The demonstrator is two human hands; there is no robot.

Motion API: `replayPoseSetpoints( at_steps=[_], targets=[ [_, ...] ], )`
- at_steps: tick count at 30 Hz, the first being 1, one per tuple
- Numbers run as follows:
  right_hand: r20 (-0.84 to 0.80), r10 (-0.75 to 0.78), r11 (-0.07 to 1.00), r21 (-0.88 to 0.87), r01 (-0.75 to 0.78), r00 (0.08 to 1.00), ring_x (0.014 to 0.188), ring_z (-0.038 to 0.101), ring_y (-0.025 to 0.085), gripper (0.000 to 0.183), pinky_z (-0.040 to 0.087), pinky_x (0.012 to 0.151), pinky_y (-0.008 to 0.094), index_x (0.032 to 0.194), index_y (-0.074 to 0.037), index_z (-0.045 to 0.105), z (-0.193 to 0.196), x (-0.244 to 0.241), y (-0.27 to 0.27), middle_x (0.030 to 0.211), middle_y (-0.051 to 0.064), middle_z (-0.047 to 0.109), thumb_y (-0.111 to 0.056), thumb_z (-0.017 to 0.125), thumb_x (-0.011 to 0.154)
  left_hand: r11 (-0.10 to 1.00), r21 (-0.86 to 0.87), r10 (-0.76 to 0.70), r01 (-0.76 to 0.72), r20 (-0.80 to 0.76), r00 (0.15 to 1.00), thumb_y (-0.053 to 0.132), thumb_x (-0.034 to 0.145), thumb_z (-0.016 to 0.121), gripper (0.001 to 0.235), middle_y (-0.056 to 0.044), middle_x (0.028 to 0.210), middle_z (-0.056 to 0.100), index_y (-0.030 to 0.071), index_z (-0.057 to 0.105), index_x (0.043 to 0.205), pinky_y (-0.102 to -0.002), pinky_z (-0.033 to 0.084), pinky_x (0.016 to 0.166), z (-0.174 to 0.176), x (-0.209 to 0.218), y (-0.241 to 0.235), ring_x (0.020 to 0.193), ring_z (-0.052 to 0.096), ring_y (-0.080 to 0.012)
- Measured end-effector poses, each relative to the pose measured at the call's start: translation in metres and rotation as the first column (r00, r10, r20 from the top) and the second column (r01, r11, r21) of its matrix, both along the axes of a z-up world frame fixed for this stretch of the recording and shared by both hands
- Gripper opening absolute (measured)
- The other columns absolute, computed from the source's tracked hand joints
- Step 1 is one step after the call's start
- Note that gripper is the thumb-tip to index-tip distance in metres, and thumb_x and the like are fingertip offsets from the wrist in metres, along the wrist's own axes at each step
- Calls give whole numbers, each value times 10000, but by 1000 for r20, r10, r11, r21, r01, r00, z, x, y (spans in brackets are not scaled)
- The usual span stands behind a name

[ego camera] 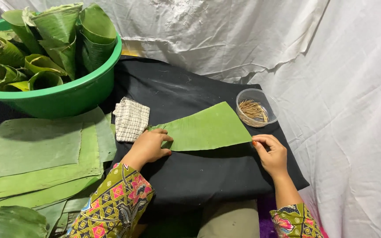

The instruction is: Cleaning banana leaves with a cloth and folding them into cone shapes secured with toothpicks

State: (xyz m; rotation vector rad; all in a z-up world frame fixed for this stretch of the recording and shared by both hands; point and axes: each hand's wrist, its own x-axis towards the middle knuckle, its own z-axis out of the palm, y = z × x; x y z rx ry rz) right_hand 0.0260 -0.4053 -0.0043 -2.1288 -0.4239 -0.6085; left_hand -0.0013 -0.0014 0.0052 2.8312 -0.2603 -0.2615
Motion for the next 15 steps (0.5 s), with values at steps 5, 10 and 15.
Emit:
replayPoseSetpoints(
  at_steps=[5, 10, 15],
  targets=[
    [11, -14, 999, 38, 13, 1000, 845, 719, 186, 63, 567, 744, 297, 915, -118, 801, 7, -2, 7, 918, 43, 769, -79, 754, 902, 1000, 5, 12, -12, 3, 1000, 471, 807, 786, 476, -43, 1417, 604, 297, 727, 1246, -570, 381, 1147, 1, 0, -3, 1257, 623, -352],
    [13, -9, 995, 99, 8, 1000, 839, 715, 192, 61, 564, 744, 301, 911, -82, 791, 17, -6, 16, 916, 72, 765, -42, 745, 906, 1000, -11, 30, -30, 55, 998, 517, 773, 801, 476, -66, 1340, 646, 262, 749, 1171, -551, 451, 1082, -8, 3, -6, 1197, 662, -347],
    [22, -3, 992, 128, 0, 1000, 849, 708, 192, 44, 561, 752, 308, 916, -43, 775, 21, -4, 19, 930, 101, 758, -17, 740, 914, 997, 64, 20, -31, 175, 984, 409, 836, 738, 240, -24, 1214, 698, 349, 760, 1068, -503, 530, 961, -42, 18, 0, 1057, 726, -311]
  ],
)
